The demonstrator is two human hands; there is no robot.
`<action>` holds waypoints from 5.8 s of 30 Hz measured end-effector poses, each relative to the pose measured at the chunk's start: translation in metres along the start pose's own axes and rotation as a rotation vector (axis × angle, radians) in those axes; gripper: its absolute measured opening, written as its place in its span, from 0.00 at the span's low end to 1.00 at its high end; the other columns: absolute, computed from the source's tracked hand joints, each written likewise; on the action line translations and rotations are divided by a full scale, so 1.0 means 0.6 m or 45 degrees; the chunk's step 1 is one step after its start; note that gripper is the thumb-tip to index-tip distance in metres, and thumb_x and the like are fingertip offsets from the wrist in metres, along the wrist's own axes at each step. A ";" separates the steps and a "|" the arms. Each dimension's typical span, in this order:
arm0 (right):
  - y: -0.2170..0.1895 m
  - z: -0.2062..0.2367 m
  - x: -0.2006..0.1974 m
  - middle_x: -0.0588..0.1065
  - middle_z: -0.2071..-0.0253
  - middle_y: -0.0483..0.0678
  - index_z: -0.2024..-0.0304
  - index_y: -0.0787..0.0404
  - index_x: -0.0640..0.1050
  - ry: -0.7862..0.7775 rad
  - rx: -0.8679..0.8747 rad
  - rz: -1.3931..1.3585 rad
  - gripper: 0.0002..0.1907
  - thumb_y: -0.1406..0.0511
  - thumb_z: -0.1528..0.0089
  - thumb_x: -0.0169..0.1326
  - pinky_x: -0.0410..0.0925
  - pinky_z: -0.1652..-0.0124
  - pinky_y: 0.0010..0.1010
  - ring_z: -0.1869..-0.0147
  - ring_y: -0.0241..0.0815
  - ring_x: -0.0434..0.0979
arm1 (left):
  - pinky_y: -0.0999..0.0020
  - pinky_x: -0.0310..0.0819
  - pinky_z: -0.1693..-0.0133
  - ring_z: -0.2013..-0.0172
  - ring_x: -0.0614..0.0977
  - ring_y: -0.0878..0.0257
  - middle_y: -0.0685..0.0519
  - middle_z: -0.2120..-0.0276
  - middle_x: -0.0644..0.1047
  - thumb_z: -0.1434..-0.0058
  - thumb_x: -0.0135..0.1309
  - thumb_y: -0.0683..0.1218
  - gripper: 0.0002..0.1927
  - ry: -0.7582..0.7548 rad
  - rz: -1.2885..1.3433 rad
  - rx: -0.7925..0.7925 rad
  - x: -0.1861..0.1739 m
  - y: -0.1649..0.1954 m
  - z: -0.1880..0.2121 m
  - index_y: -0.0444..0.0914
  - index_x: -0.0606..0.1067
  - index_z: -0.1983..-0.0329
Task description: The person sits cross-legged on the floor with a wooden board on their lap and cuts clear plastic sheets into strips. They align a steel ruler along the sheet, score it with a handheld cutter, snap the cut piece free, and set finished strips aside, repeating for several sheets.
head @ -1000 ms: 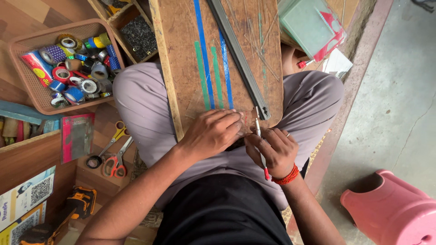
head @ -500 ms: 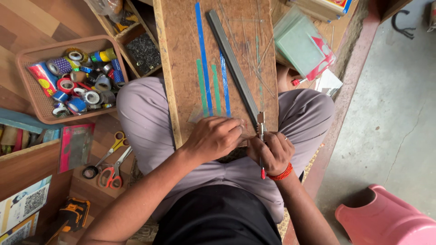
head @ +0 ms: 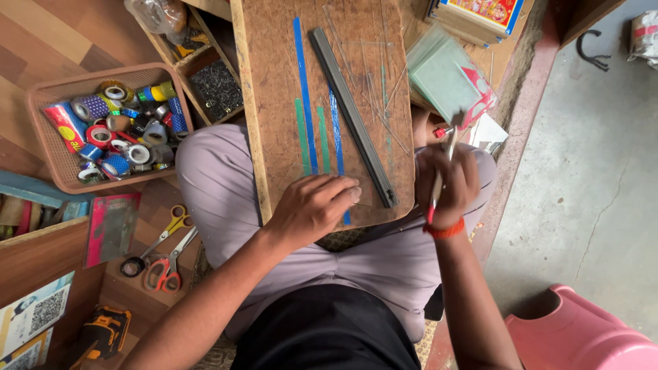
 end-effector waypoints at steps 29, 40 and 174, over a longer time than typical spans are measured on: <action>0.108 -0.089 0.132 0.75 0.70 0.48 0.68 0.59 0.76 -0.488 0.346 -0.018 0.05 0.69 0.44 0.60 0.69 0.65 0.38 0.66 0.51 0.77 | 0.66 0.80 0.57 0.59 0.82 0.57 0.46 0.56 0.78 0.37 0.53 0.31 0.20 1.026 1.398 -1.004 -0.044 -0.605 -0.342 0.32 0.60 0.46; 0.140 -0.198 0.183 0.72 0.61 0.55 0.57 0.66 0.71 -0.275 0.134 0.132 0.28 0.56 0.46 0.70 0.66 0.57 0.46 0.56 0.60 0.71 | 0.44 0.59 0.35 0.42 0.75 0.51 0.48 0.51 0.78 0.39 0.60 0.51 0.14 -0.094 -0.211 0.194 0.038 -0.264 -0.210 0.40 0.79 0.55; 0.149 -0.107 0.065 0.81 0.69 0.58 0.65 0.66 0.74 -0.110 0.948 -0.352 0.12 0.65 0.39 0.64 0.70 0.65 0.33 0.67 0.41 0.76 | 0.53 0.83 0.47 0.56 0.79 0.56 0.49 0.59 0.76 0.26 0.52 0.39 0.09 0.916 2.816 -0.894 0.152 -0.327 -0.465 0.36 0.68 0.46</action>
Point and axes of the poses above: each hand's wrist, its own z-axis away from the middle knuckle, its own x-axis out of the palm, y = z × x, the point moved 8 cm from there along -z, towards the middle knuckle
